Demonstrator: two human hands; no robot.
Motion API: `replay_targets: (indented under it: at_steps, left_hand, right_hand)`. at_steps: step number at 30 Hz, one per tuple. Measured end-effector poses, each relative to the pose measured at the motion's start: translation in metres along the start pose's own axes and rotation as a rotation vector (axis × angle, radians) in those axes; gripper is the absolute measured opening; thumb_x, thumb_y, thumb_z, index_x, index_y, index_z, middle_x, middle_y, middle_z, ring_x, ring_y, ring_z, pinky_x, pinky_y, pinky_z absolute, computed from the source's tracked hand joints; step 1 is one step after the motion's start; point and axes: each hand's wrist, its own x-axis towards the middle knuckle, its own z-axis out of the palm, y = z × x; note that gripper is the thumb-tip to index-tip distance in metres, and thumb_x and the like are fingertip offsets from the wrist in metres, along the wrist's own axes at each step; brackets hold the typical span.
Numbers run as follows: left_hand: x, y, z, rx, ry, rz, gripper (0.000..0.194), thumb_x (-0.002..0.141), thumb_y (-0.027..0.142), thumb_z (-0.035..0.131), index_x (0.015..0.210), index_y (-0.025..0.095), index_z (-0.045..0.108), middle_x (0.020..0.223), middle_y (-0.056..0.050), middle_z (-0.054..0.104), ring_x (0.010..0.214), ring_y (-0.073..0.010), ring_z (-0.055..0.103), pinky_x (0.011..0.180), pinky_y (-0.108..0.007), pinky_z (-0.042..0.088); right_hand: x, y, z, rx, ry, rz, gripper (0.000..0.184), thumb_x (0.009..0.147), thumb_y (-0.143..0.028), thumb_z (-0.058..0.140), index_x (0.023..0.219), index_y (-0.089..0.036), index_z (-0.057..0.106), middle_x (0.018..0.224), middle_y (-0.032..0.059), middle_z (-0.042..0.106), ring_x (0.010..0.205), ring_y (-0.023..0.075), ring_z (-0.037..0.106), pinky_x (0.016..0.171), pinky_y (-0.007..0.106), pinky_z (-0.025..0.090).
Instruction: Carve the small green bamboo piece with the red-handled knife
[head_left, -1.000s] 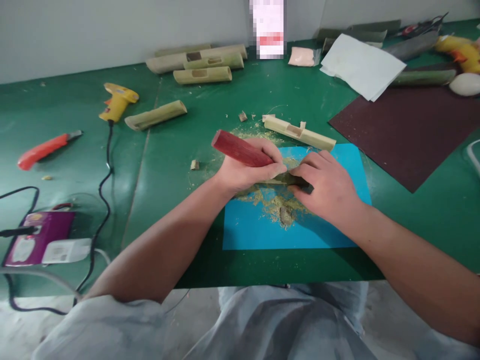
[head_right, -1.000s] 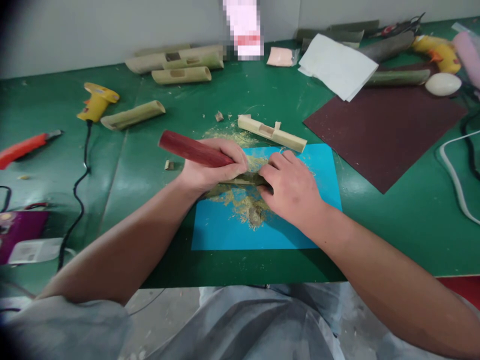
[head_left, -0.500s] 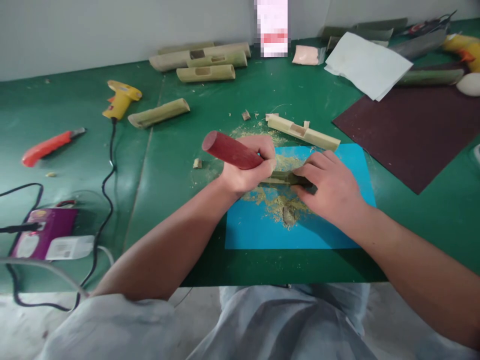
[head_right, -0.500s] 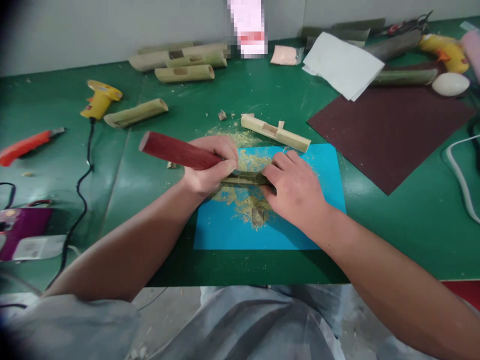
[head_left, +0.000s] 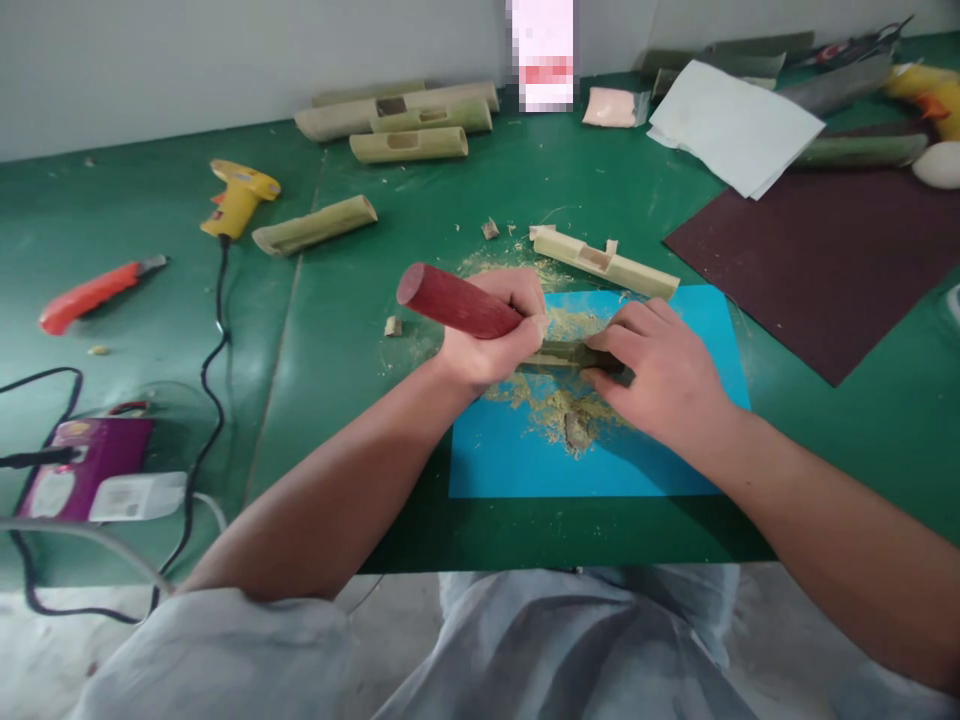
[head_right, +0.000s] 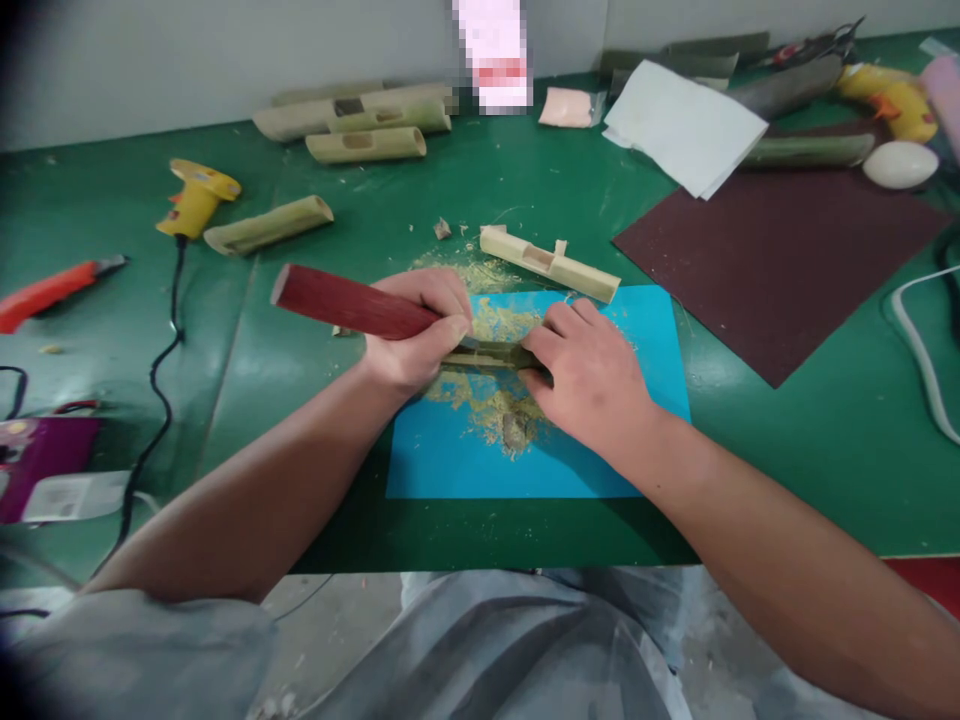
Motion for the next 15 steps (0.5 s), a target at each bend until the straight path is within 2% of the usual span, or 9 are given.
replay_targets:
  at_steps: [6, 10, 15]
  left_hand:
    - [0.0009, 0.0046, 0.0030, 0.019, 0.127, -0.079, 0.036, 0.081, 0.037, 0.075, 0.057, 0.022, 0.054, 0.059, 0.000, 0.059, 0.055, -0.0127, 0.054, 0.053, -0.033, 0.043]
    - [0.0025, 0.0069, 0.0036, 0.115, 0.105, -0.141, 0.038, 0.079, 0.045, 0.072, 0.054, 0.023, 0.052, 0.058, -0.002, 0.061, 0.055, -0.0152, 0.056, 0.053, -0.036, 0.046]
    - [0.0027, 0.0083, 0.0032, 0.084, 0.097, -0.143, 0.034, 0.079, 0.038, 0.072, 0.054, 0.023, 0.053, 0.057, -0.001, 0.060, 0.054, -0.0144, 0.056, 0.052, -0.034, 0.045]
  right_hand:
    - [-0.0003, -0.0011, 0.0013, 0.007, 0.025, 0.011, 0.008, 0.094, -0.027, 0.067, 0.095, -0.022, 0.073, 0.098, 0.0106, 0.066, 0.095, 0.0285, 0.057, 0.081, 0.043, 0.045]
    - [-0.0007, 0.0002, 0.0017, 0.002, 0.023, 0.002, 0.009, 0.094, -0.027, 0.067, 0.097, -0.022, 0.074, 0.098, 0.0108, 0.067, 0.095, 0.0289, 0.057, 0.080, 0.043, 0.045]
    - [-0.0003, 0.0010, 0.0020, -0.005, 0.025, -0.004, 0.012, 0.095, -0.028, 0.064, 0.097, -0.021, 0.074, 0.098, 0.0113, 0.068, 0.093, 0.0291, 0.058, 0.079, 0.043, 0.045]
